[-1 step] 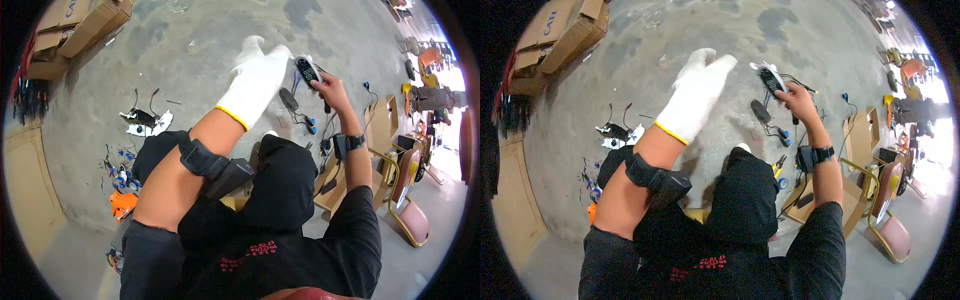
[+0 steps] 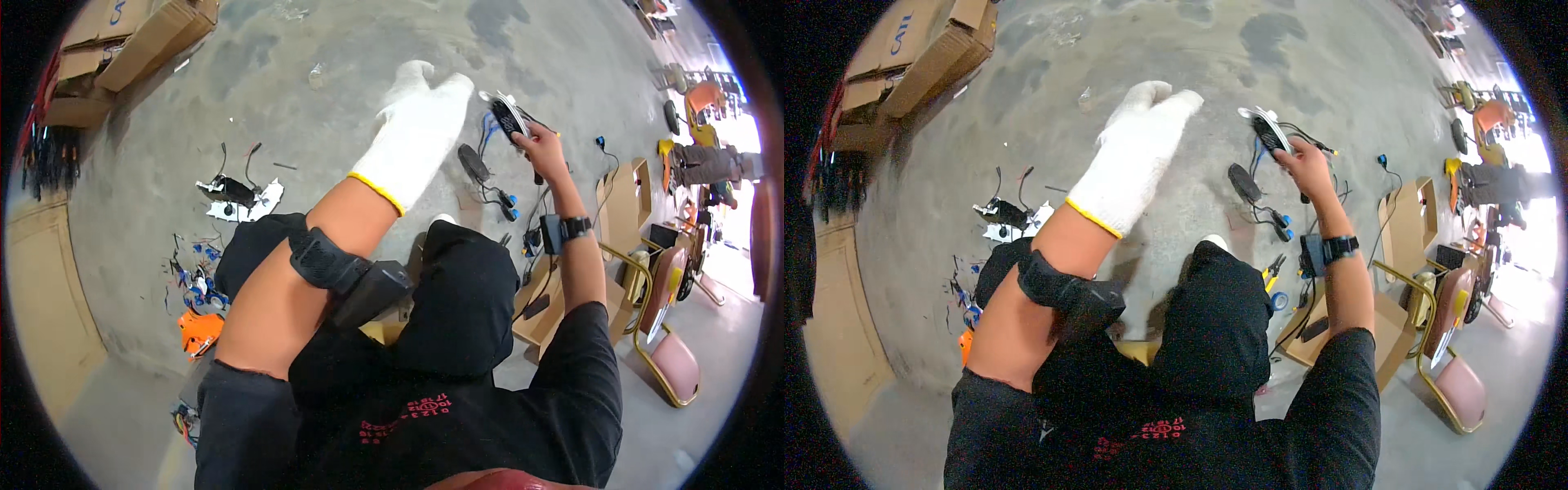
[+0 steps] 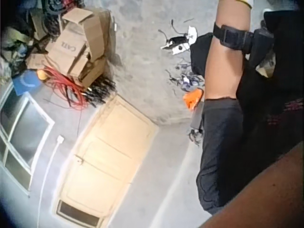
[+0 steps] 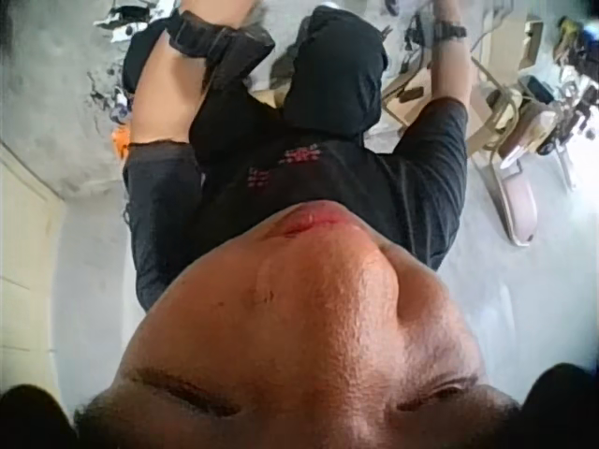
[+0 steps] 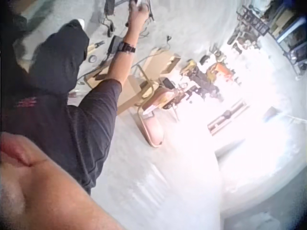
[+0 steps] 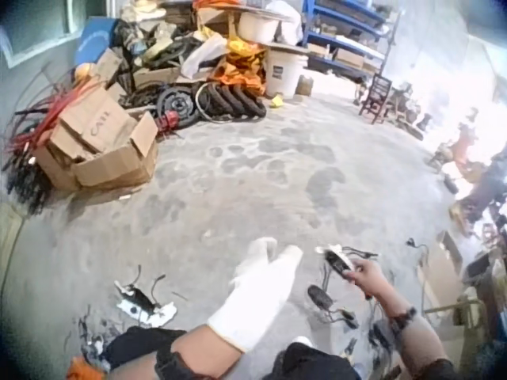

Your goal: Using pliers and a screwdriver to repair or assemble an electronic component.

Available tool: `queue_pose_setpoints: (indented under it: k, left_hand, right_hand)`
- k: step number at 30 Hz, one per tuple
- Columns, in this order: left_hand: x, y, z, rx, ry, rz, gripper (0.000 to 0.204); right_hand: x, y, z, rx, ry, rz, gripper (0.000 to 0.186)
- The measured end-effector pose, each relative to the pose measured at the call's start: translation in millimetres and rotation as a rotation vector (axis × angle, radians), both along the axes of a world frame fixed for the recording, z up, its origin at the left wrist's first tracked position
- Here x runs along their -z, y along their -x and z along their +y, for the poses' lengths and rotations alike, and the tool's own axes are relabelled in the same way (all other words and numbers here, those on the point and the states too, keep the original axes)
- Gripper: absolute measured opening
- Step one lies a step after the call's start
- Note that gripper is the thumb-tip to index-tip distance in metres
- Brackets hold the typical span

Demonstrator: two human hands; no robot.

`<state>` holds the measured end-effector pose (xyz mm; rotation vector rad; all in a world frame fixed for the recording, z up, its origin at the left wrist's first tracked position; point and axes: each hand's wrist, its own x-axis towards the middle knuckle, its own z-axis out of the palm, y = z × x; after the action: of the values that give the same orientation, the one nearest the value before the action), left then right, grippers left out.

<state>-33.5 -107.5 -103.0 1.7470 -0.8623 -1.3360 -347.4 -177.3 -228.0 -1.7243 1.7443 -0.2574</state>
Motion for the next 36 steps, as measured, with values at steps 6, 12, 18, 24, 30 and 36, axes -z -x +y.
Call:
queue_pose_setpoints:
  k: [6, 12, 18, 24, 30, 36]
  left_hand:
    - [11.8, -10.0, -0.6, 0.013, -0.021, -0.082, 0.057]
    - [7.5, -20.0, 8.3, -0.014, 0.045, -0.080, 0.050]
    - [9.6, -26.5, 12.2, 0.019, 0.016, -0.042, 0.043]
    - [26.5, -39.0, 26.0, 0.082, 0.300, 0.112, 0.042]
    - [34.5, -28.8, 31.9, 0.000, 0.252, 0.064, 0.041]
    - [31.4, -26.8, 33.6, 0.010, 0.271, 0.071, 0.040]
  right_hand:
    - [133.2, 80.9, -18.9, 0.212, -0.025, 0.454, 0.040]
    - [183.4, 39.4, -35.1, -0.077, 0.097, 0.476, 0.037]
    - [227.9, -0.2, -56.2, -0.156, 0.018, 0.361, 0.036]
    - [251.1, 41.0, -32.3, 0.076, -0.044, 0.384, 0.069]
    - [230.0, 1.7, 12.1, -0.119, -0.219, 0.611, 0.057]
    - [226.4, -7.5, -13.4, -0.235, -0.054, 0.631, 0.053]
